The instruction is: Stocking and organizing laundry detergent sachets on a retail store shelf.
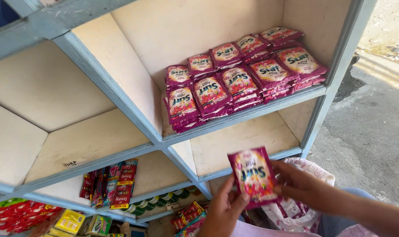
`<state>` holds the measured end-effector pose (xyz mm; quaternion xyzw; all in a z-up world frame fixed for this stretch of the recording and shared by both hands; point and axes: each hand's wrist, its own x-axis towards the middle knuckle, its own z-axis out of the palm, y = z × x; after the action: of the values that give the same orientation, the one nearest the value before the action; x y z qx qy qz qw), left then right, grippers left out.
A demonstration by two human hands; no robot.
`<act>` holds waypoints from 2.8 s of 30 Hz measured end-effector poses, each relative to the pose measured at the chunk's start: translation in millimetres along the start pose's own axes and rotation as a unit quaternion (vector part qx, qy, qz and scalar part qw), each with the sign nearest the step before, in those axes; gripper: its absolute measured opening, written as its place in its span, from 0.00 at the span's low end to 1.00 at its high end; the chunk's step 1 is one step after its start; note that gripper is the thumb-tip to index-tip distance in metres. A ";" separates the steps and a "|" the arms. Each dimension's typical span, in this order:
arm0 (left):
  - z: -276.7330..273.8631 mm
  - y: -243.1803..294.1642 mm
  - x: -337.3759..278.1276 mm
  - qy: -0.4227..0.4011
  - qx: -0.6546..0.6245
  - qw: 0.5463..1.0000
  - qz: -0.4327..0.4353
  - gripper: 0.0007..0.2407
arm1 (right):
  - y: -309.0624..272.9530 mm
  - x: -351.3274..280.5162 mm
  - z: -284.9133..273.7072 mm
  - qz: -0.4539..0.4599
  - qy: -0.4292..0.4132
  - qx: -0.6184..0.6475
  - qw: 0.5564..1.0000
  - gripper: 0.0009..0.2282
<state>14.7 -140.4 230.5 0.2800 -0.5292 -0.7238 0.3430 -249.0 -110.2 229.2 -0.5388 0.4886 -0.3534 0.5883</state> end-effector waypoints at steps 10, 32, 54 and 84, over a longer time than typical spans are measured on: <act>-67.6 127.2 90.9 0.018 0.178 0.974 0.141 0.30 | -178.3 80.8 -6.4 -0.073 0.020 -0.176 0.981 0.33; -227.0 175.0 294.5 0.313 0.329 0.870 0.191 0.11 | -195.6 349.6 -25.1 -0.313 0.122 -0.458 0.823 0.18; -67.5 143.0 115.7 0.303 0.542 0.640 0.453 0.15 | -198.9 171.5 -7.7 -0.455 0.087 -0.392 0.795 0.22; -85.1 -233.3 56.1 0.215 0.568 0.790 0.085 0.10 | 390.6 133.1 -115.4 0.129 0.121 -0.086 0.980 0.14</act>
<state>-0.8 -186.1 -19.5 0.5269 -0.7789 -0.1820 0.2873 -366.3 -202.7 -172.4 -0.4733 0.6503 -0.2932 0.5169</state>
